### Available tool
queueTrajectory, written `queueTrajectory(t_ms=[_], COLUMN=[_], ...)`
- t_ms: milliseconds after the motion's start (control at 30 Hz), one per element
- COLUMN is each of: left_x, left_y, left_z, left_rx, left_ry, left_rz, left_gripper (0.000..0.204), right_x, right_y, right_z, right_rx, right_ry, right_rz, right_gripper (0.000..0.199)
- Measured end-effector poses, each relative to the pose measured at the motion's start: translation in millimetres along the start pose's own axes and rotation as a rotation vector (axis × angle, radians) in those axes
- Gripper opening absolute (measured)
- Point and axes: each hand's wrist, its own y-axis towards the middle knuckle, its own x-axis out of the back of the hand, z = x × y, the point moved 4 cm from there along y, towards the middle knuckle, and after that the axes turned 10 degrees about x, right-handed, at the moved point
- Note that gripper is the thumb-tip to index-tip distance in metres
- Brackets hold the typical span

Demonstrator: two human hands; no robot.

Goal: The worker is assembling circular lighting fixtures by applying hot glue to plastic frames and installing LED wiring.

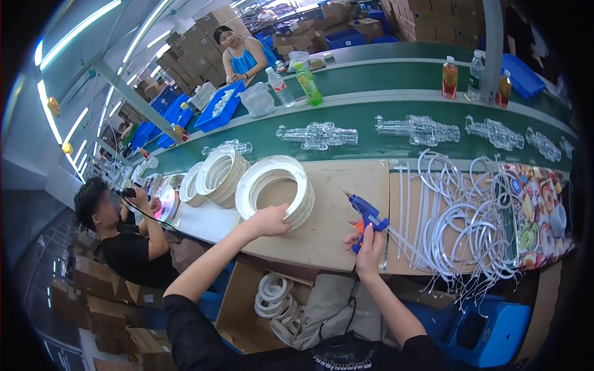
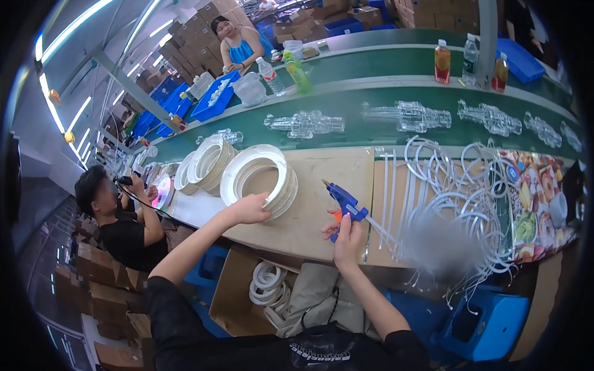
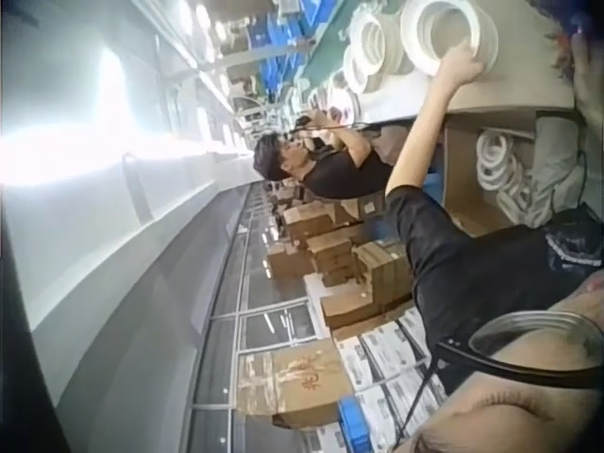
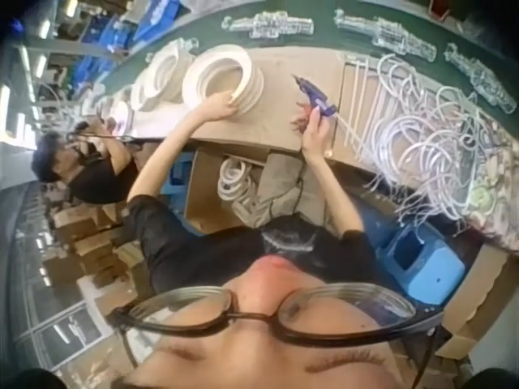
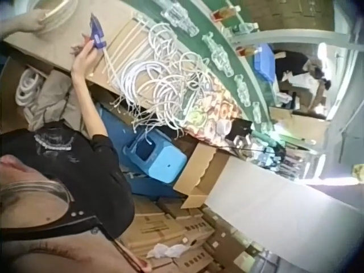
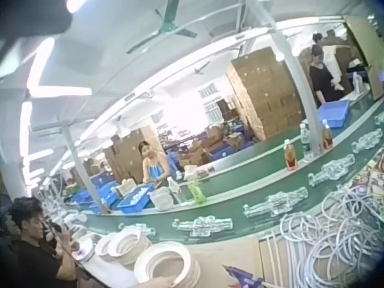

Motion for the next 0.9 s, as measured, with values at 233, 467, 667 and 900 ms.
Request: queueTrajectory(t_ms=[233, 467, 667, 900], left_x=[3, 9, 8, -11], left_y=[27, 5, -42, -49], left_z=[19, 20, 19, 14], left_rx=[-0.014, -0.152, -0.320, -0.349], left_ry=[0.045, 0.138, 0.055, -0.095], left_rz=[-0.021, -0.366, -0.787, -0.873], left_gripper=[0.048, 0.040, 0.041, 0.028], right_x=[0, 9, 11, 66], right_y=[-3, 26, 116, 173], right_z=[-5, 15, 64, 25], right_rx=[0.002, -0.094, -0.001, -0.524], right_ry=[-0.064, -0.321, -0.522, -0.332], right_rz=[0.027, 0.210, 0.278, 0.083], right_gripper=[0.035, 0.036, 0.037, 0.033])
